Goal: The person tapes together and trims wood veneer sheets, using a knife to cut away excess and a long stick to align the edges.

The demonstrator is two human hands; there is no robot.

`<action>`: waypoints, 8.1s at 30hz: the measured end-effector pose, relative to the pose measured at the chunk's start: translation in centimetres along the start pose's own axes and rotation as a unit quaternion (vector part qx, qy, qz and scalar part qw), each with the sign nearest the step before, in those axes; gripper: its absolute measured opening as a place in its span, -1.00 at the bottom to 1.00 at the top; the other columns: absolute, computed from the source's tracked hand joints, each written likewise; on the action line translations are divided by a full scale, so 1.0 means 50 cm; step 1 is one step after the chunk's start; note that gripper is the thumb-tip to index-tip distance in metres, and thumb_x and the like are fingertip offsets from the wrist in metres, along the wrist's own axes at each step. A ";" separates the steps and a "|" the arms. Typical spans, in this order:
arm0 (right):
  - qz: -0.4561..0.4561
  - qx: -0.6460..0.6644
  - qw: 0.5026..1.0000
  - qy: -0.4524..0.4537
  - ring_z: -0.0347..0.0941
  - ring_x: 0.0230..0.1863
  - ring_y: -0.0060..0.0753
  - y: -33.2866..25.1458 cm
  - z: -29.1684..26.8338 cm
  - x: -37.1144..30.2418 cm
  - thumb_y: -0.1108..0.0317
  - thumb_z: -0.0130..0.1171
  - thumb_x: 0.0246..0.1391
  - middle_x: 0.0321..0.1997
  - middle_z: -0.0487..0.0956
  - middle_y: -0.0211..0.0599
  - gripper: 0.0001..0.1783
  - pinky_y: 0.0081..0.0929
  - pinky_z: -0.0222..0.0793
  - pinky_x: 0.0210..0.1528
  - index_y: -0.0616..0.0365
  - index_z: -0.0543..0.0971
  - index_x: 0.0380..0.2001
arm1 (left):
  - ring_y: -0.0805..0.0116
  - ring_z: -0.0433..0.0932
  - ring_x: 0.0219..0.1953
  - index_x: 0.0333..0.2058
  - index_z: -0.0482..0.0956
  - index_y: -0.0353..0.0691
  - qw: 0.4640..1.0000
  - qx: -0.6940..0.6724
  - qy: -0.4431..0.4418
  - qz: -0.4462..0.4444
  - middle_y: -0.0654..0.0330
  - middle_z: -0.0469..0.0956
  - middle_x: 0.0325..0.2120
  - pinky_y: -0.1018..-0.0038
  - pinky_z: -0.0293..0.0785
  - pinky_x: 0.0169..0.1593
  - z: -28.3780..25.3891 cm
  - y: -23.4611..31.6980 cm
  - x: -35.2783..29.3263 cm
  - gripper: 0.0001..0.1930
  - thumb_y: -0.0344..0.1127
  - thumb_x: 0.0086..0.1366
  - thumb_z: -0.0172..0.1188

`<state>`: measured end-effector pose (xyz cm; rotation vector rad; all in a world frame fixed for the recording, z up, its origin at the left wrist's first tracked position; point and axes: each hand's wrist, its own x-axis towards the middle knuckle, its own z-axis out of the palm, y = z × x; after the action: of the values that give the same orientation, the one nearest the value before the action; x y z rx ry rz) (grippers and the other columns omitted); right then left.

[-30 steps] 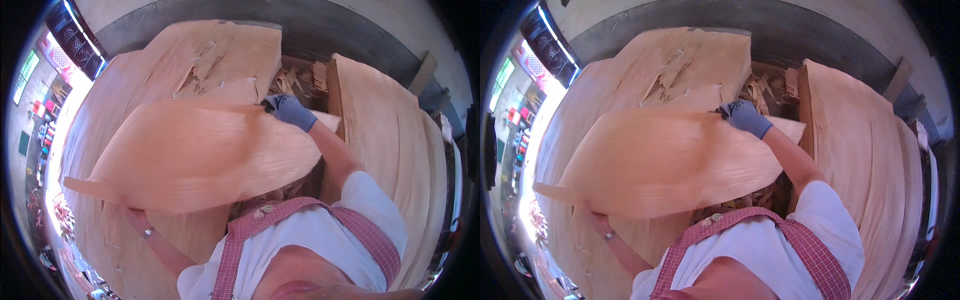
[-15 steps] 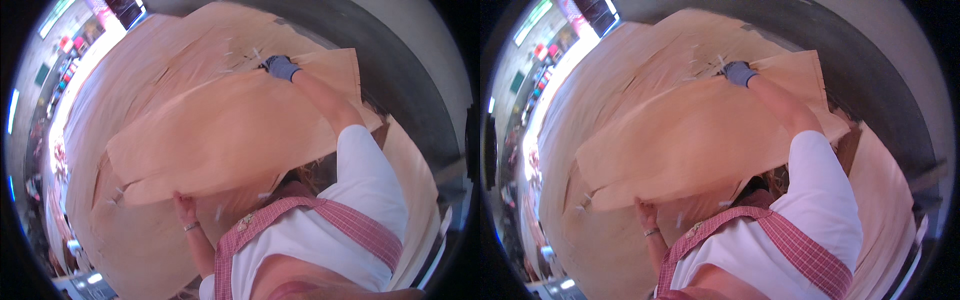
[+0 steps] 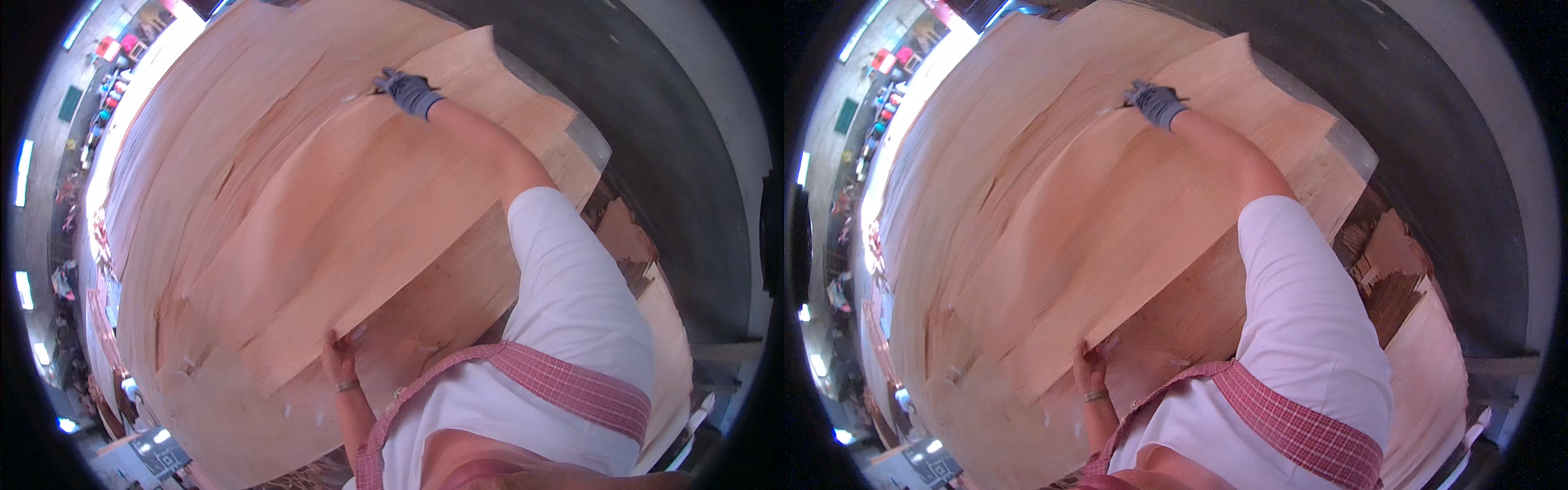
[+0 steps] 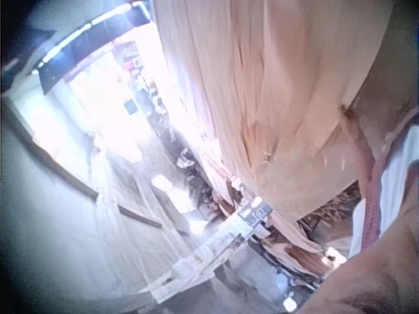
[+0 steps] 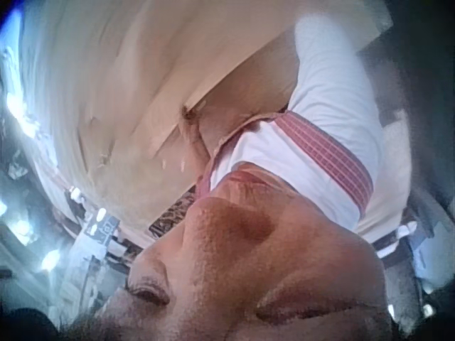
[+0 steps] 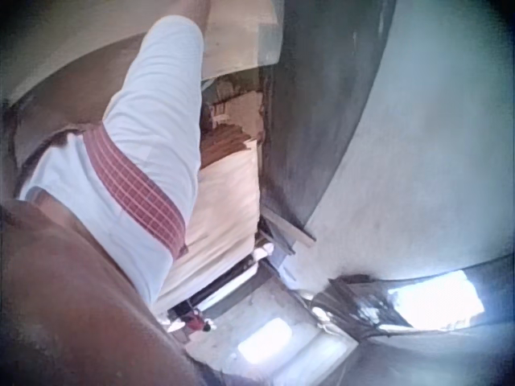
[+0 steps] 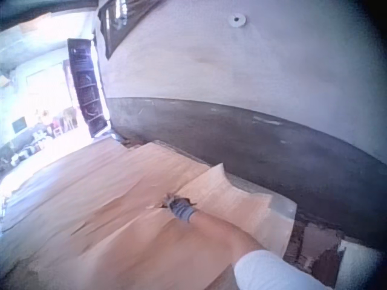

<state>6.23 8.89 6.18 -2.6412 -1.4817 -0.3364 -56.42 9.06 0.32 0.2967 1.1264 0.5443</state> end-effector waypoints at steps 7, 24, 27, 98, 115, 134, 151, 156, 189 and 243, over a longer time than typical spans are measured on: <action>0.185 -0.047 0.981 -0.034 0.12 0.39 0.11 0.057 -0.003 -0.204 0.21 -0.11 0.28 0.47 0.06 -0.07 -0.47 0.28 0.24 0.15 -0.26 0.23 0.32 | 0.22 0.54 -0.03 -0.08 0.51 -0.33 0.998 -0.049 0.010 0.036 0.05 0.57 -0.10 0.27 0.55 0.06 -0.074 -0.023 0.052 -0.76 -0.31 0.39 0.04; 0.214 0.025 0.973 -0.078 -0.01 0.41 0.18 0.147 0.062 -0.186 -0.02 -0.01 0.22 0.42 0.10 -0.05 -0.37 0.44 -0.04 0.22 -0.33 0.20 0.35 | 0.01 0.56 -0.04 -0.15 0.51 -0.21 0.996 0.022 0.056 0.065 0.01 0.55 -0.05 0.08 0.55 0.00 -0.068 -0.043 0.010 -0.75 -0.18 0.32 0.09; 0.192 0.034 0.978 -0.080 -0.01 0.42 0.17 0.182 0.087 -0.186 -0.04 -0.04 0.24 0.43 0.10 -0.06 -0.39 0.46 -0.06 0.22 -0.34 0.20 0.35 | 0.03 0.56 -0.06 -0.11 0.48 -0.25 0.992 0.028 0.111 0.052 0.04 0.54 -0.07 0.07 0.56 -0.05 -0.109 -0.053 0.029 -0.74 -0.22 0.33 0.07; -0.572 0.020 0.815 -0.089 0.57 -0.56 -0.13 -0.987 -0.045 -0.514 0.27 -0.10 0.22 -0.16 0.62 0.06 -0.45 -0.04 0.42 -0.62 0.34 0.27 0.22 | 0.16 0.29 0.23 0.19 0.37 -0.20 0.437 0.621 0.470 0.451 0.18 0.37 0.18 0.15 0.15 0.29 -0.379 0.372 0.180 -0.51 -0.21 0.30 0.00; -0.408 0.095 0.837 -0.351 0.57 -0.51 -0.09 -0.348 -0.097 -0.512 0.30 -0.14 0.22 -0.43 0.59 -0.15 -0.48 -0.03 0.37 -0.56 -0.06 0.30 0.26 | 0.17 0.04 0.41 0.30 0.16 -0.40 0.420 0.822 0.233 0.305 -0.02 0.16 0.34 0.34 -0.08 0.43 -0.135 0.196 0.099 -0.10 0.28 0.26 0.04; 0.093 -0.305 0.871 -0.374 0.33 0.27 -0.21 0.695 -0.179 -0.388 0.36 -0.25 0.33 0.23 0.45 -0.14 -0.56 -0.32 0.20 0.32 0.05 0.44 0.20 | 0.09 0.09 0.39 0.27 0.25 -0.32 0.422 0.823 0.263 0.276 -0.07 0.20 0.31 0.21 0.01 0.39 -0.132 0.162 0.069 -0.19 0.22 0.27 0.08; -0.602 0.123 0.782 -0.100 0.61 -0.18 0.05 -1.391 0.021 -0.142 0.13 -0.02 0.24 -0.26 0.63 -0.09 -0.71 0.03 0.50 -0.25 0.03 0.47 -0.08 | 0.11 0.27 0.27 0.11 0.45 -0.16 0.550 0.724 0.235 0.342 0.08 0.43 0.13 -0.05 0.09 0.27 -0.096 0.265 0.026 -0.30 0.11 0.07 0.32; -0.683 -0.023 0.712 -0.165 0.63 -0.14 -0.04 -1.439 -0.037 -0.156 0.19 0.07 0.13 -0.15 0.65 -0.06 -0.71 0.08 0.52 -0.32 0.02 0.56 -0.12 | 0.09 0.41 0.20 0.35 0.05 0.01 0.420 0.681 0.361 0.480 0.07 0.45 0.14 -0.03 0.19 0.22 -0.221 0.502 0.123 0.10 0.18 -0.12 0.45; -0.338 0.061 0.908 -0.239 0.61 -0.17 -0.08 0.168 0.136 0.154 0.09 -0.15 0.30 -0.17 0.66 -0.25 -0.68 -0.05 0.46 -0.15 -0.16 0.53 -0.04 | 0.09 0.06 0.40 0.28 0.23 -0.23 0.464 0.824 0.095 0.310 0.15 0.28 0.29 0.26 0.18 0.36 0.545 0.118 0.381 0.07 0.13 -0.16 0.53; -0.311 0.150 0.939 0.002 0.35 0.03 0.08 0.352 0.177 -0.222 0.31 0.14 0.07 -0.04 0.49 -0.08 -0.67 -0.03 0.23 0.09 0.06 0.50 -0.06 | 0.27 0.50 -0.24 -0.19 0.55 -0.13 0.239 0.893 0.133 0.358 0.24 0.50 -0.43 0.31 0.37 -0.10 0.058 -0.094 -0.059 -0.77 -0.27 0.17 0.12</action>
<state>16.92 -7.87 -4.58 -1.8894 -2.1404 -0.1370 -53.51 3.66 1.49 3.0131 1.3688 -0.3459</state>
